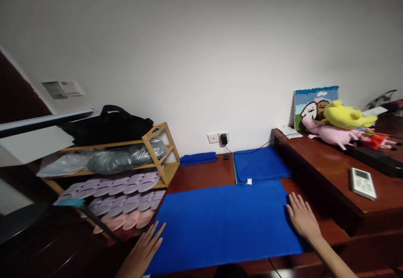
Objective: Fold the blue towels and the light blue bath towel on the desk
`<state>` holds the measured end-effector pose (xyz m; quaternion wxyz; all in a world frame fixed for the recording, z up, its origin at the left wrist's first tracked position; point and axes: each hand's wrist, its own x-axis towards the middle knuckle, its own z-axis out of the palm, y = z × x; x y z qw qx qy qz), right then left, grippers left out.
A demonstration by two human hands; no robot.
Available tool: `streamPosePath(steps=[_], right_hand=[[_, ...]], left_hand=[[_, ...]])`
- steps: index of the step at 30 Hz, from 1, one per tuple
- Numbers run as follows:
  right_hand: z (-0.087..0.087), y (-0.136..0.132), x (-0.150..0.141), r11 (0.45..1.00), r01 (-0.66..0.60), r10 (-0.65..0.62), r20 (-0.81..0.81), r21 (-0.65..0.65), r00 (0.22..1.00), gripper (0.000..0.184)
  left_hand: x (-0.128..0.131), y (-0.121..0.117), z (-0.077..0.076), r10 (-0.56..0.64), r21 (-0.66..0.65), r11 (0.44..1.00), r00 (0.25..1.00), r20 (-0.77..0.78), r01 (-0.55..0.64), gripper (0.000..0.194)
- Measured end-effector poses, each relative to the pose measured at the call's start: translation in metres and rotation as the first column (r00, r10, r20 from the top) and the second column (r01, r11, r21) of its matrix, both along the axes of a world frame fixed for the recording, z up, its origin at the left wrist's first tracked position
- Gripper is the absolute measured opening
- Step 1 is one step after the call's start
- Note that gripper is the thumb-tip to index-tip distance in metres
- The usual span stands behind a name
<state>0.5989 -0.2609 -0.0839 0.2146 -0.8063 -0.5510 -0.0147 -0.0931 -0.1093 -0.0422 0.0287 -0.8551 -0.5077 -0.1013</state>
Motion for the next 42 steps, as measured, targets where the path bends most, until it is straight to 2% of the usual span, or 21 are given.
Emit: streamPosePath(steps=[3,7,10,12,14,16,21,24,27,31,33,35,37,39,42], right_hand=[[0.026,0.037,-0.054,0.992,-0.124,0.123,0.038,0.005,0.992,0.076],[0.064,0.098,-0.144,0.934,-0.358,0.357,-0.016,-0.023,0.934,0.071],[0.071,0.13,-0.188,0.873,-0.483,0.478,-0.072,-0.074,0.875,0.07],[0.065,0.137,-0.193,0.852,-0.51,0.501,-0.097,-0.117,0.86,0.071],[0.053,0.133,-0.178,0.857,-0.495,0.487,-0.089,-0.144,0.869,0.071],[0.039,0.121,-0.144,0.881,-0.445,0.441,-0.059,-0.16,0.895,0.07],[0.018,0.082,-0.02,0.95,-0.183,0.189,-0.002,-0.252,0.982,0.073],[0.014,0.068,0.037,0.953,-0.069,0.073,0.004,-0.295,0.997,0.075],[0.014,0.063,0.056,0.953,-0.059,0.061,-0.003,-0.296,0.998,0.076],[0.021,0.061,0.047,0.962,-0.043,0.038,-0.023,-0.269,0.999,0.074],[0.027,0.06,0.042,0.964,-0.064,0.057,-0.034,-0.257,0.998,0.07],[0.033,0.058,0.04,0.963,-0.084,0.076,-0.041,-0.258,0.996,0.066],[0.038,0.057,0.039,0.958,-0.09,0.081,-0.044,-0.273,0.996,0.063],[0.041,0.056,0.039,0.948,-0.082,0.072,-0.043,-0.306,0.996,0.062],[0.044,0.057,0.038,0.933,-0.071,0.067,-0.023,-0.354,0.997,0.062]], left_hand=[[0.008,0.02,0.004,0.021,0.043,0.999,1.0,0.023,-0.022,0.053],[0.043,0.06,0.014,0.058,0.023,0.998,0.998,0.028,-0.059,0.055],[0.061,0.087,0.012,0.122,-0.007,0.993,0.992,0.018,-0.122,0.059],[0.061,0.099,0.005,0.159,-0.011,0.987,0.987,0.018,-0.158,0.06],[0.056,0.105,-0.004,0.171,-0.01,0.985,0.985,0.027,-0.171,0.061],[0.05,0.107,-0.01,0.167,-0.005,0.986,0.985,0.04,-0.167,0.06],[0.051,0.108,-0.015,0.157,0.018,0.987,0.986,0.047,-0.158,0.06],[0.052,0.108,-0.015,0.151,0.036,0.988,0.988,0.022,-0.152,0.06],[0.049,0.109,-0.011,0.128,0.07,0.989,0.992,-0.005,-0.128,0.06],[0.059,0.105,0.005,0.122,0.175,0.977,0.992,0.025,-0.124,0.062],[0.088,0.091,0.02,0.091,0.222,0.969,0.993,0.079,-0.106,0.06],[0.14,0.064,0.039,0.023,0.215,0.975,0.99,0.137,-0.052,0.054],[0.212,0.023,0.056,-0.099,0.133,0.988,0.978,0.184,0.075,0.046],[0.295,-0.028,0.067,-0.245,0.056,0.969,0.942,0.231,0.239,0.039],[0.408,-0.104,0.064,-0.441,-0.025,0.884,0.85,0.287,0.467,0.037]])
